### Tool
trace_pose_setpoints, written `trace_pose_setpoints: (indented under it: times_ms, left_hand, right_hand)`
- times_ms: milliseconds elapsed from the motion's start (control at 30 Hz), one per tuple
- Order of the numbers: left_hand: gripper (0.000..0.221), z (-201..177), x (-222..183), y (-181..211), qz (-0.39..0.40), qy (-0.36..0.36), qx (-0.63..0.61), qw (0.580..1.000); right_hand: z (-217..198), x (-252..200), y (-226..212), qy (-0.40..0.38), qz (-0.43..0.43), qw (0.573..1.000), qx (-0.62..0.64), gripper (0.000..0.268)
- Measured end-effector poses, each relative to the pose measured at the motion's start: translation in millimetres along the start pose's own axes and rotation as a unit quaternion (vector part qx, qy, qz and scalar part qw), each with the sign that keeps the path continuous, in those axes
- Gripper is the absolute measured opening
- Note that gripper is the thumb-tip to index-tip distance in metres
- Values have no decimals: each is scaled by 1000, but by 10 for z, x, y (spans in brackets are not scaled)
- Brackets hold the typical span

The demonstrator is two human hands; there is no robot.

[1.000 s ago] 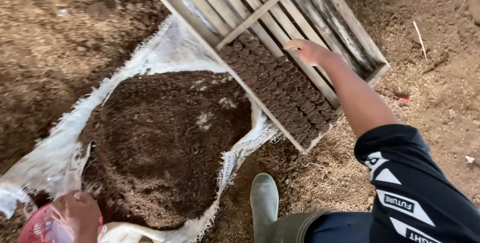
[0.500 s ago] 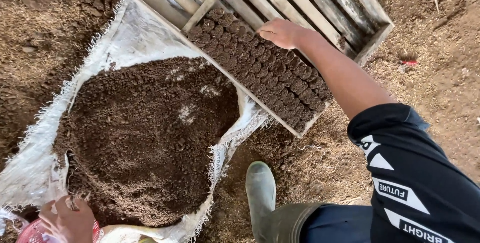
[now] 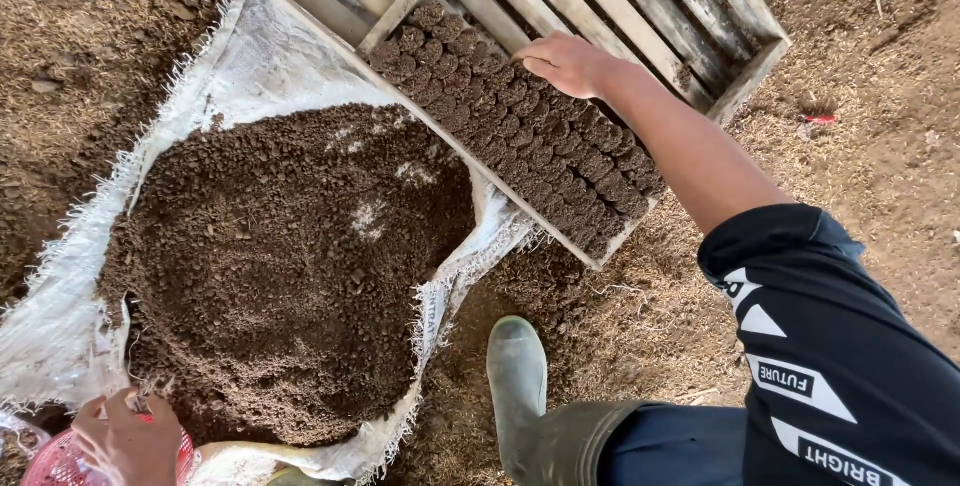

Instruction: Preparing soil plugs for seedlings by packing soil into a small plastic cup mold and arranging them in a wooden tray.

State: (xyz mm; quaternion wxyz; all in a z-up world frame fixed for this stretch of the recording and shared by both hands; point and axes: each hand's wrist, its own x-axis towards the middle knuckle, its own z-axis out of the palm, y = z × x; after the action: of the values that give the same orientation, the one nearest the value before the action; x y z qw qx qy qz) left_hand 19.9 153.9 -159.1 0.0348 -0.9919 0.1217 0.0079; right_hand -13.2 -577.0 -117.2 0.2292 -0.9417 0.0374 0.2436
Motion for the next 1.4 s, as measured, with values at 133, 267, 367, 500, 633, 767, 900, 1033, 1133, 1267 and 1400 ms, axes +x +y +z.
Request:
trace_pose_setpoints:
  times_ms: [133,267,367,500,633,767,900,1033,1133,1267,1400]
  left_hand:
    - [23,-31,31,16,-37,-46,-11,998]
    - [23,-47,40,29,-48,-59,-13,997]
    - [21,-56,19,32,-33,-48,-14,998]
    - [19,-46,38,28,-44,-61,-18,997]
    - [18,-80,38,63,-37,-46,-26,998]
    - [21,-44,82,57,-47,-54,-25,997]
    - [24,-70,117,90,-83,-87,-37,992]
    - [23,-98,88,74,-70,-71,-42,994]
    - [20,-115,94,87,-79,-76,-61,992]
    - [23,-84,78,40,-87,-92,-44,991]
    - [23,-30,65,3,-60,-68,-44,995]
  right_hand:
    - [17,-25,0,-1,-1,1000,1,53]
    - [18,-39,-8,4,6,1000,9,52]
    - [49,-53,3,12,-3,1000,5,53]
    - [63,-69,16,29,-25,999,6,59]
    - [-16,-98,-105,7,9,1000,11,53]
    - [-83,-177,-145,24,34,994,103,55]
    - [-129,-322,-247,54,138,979,139,82]
    - [91,-355,-211,75,123,970,195,88]
    - [178,-385,-295,85,94,956,264,88]
    - [252,-341,-280,71,174,967,175,62]
    - [177,-320,-300,90,172,952,238,62]
